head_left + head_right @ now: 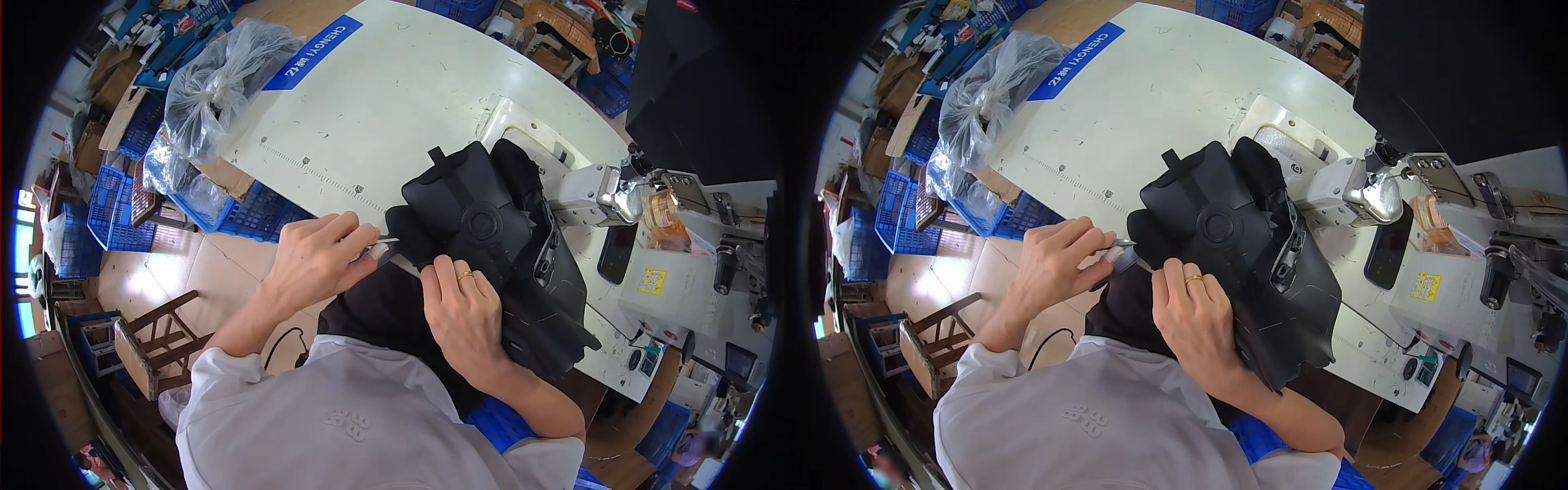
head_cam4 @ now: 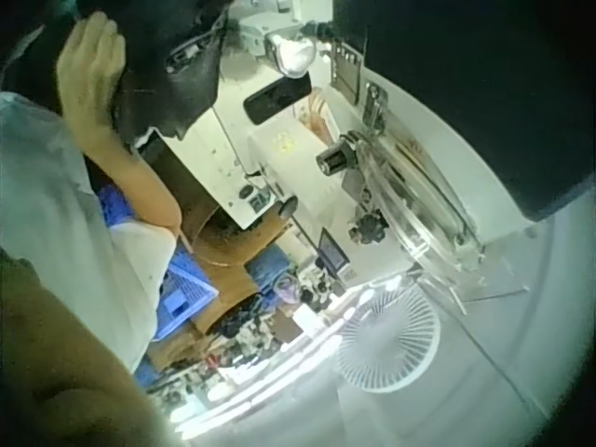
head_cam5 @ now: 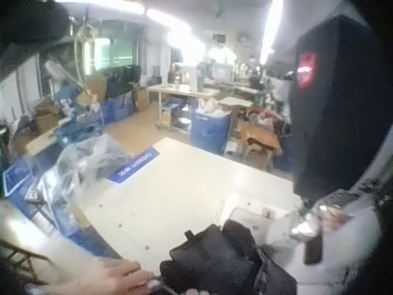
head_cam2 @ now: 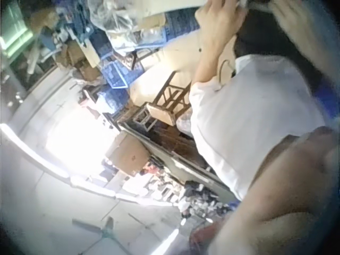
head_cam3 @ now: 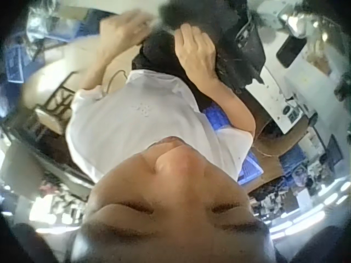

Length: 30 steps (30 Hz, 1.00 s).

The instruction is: The person sews shoe upper components using a sewing machine, feeding and turning the material under the needle by hand, and trims threads using thread snips.

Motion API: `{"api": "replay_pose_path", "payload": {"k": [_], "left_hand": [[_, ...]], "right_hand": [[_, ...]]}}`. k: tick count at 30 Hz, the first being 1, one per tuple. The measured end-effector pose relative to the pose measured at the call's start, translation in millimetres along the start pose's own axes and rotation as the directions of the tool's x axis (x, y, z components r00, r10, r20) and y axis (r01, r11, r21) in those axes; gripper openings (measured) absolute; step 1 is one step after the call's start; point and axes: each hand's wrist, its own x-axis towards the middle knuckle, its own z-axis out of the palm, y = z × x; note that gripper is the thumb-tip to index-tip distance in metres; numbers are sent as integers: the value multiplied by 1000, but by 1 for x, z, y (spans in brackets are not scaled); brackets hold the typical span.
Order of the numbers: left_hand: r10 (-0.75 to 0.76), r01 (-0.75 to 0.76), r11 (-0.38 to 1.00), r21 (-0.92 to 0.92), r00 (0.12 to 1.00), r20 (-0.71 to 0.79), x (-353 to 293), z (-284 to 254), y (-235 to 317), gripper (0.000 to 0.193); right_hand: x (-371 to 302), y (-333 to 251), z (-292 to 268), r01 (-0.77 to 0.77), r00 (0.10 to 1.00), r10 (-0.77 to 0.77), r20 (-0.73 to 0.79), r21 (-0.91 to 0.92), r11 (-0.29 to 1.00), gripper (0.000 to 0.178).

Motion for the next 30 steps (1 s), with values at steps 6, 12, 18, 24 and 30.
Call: {"api": "replay_pose_path", "payload": {"k": [6, 12, 18, 24, 30], "left_hand": [[94, -95, 993, 76, 995, 27, 5, 7, 1, 25], [-27, 30, 1000, 9, 983, -184, 37, -11, -18, 26], [305, -306, 952, 23, 933, -190, 103, 16, -53, 27], [474, -480, 877, -15, 870, -137, 117, 54, -60, 29], [386, -412, 909, -61, 889, -246, 113, 68, -62, 17]], "right_hand": [[0, 1, 0, 5, 1000, -5, 1, 9, 1000, 9], [-6, 19, -26, 99, 992, -106, 63, 114, 989, 9], [-18, 31, -38, 169, 965, -222, 136, 323, 931, 8], [-17, 34, -35, 169, 975, -210, 67, 387, 907, 5], [-17, 41, -35, 156, 971, -217, 103, 414, 897, 6]]}}
